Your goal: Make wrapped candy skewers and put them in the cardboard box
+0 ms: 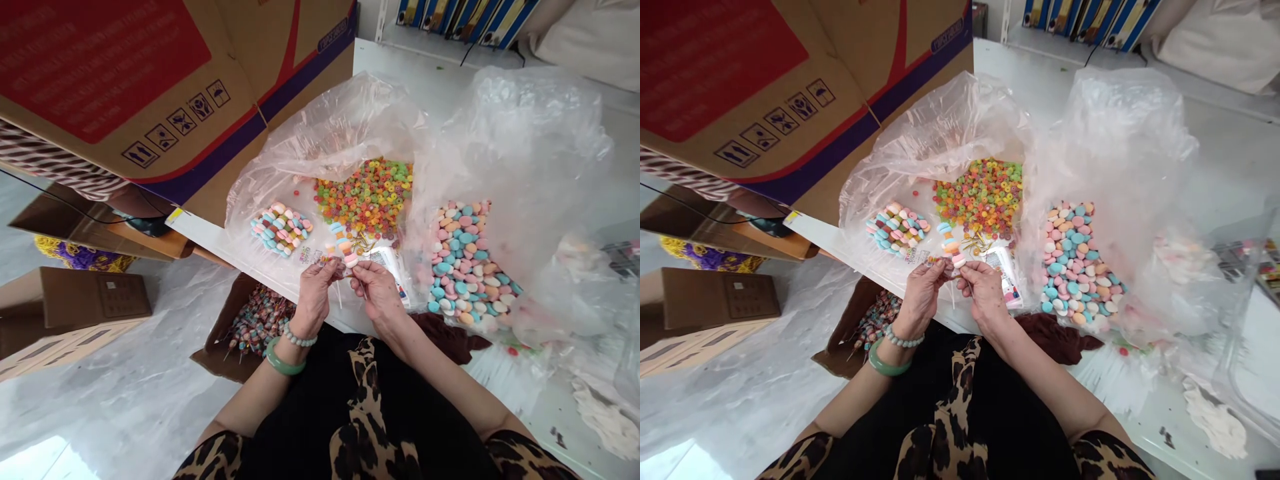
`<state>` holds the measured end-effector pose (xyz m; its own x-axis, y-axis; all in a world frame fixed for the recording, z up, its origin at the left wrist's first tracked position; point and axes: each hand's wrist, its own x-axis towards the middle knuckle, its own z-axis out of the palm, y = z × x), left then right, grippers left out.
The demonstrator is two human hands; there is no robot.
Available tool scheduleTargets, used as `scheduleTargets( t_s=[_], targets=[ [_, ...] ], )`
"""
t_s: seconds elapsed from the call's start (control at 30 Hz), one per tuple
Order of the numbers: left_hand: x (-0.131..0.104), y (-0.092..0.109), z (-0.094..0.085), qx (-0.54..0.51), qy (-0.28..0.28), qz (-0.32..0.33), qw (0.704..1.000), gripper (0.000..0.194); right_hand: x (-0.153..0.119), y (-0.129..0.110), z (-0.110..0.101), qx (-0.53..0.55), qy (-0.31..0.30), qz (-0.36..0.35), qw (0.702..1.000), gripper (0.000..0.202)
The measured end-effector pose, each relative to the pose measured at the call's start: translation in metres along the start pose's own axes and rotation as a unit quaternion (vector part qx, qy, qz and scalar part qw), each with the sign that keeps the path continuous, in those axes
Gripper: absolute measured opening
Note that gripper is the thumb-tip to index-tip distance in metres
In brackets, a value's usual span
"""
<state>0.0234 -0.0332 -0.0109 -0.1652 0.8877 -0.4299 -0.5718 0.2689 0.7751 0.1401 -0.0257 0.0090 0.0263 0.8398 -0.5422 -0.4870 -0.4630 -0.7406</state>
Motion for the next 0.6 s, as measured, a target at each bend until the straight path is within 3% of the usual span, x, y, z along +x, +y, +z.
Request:
scheduleTargets(
  t_s=[0.23,0.43,0.6],
  targets=[
    [0.009,0.003,-0.001,-0.003,0.027,0.023,0.999,0.027,-0.002,-0.014,-0.005,-0.004,-0.063,0.014,0.998,0.023],
    [0.009,0.007,-0.004,0.046,-0.081,-0.006,0.996,0.029,0.0,-0.02,-0.012,-0.006,-0.07,0.036,0.997,0.026],
    [0.012,0.004,-0.003,0.016,0.004,0.013,1.0,0.023,-0.003,-0.014,-0.008,-0.036,-0.124,0.043,0.991,0.027]
  ],
)
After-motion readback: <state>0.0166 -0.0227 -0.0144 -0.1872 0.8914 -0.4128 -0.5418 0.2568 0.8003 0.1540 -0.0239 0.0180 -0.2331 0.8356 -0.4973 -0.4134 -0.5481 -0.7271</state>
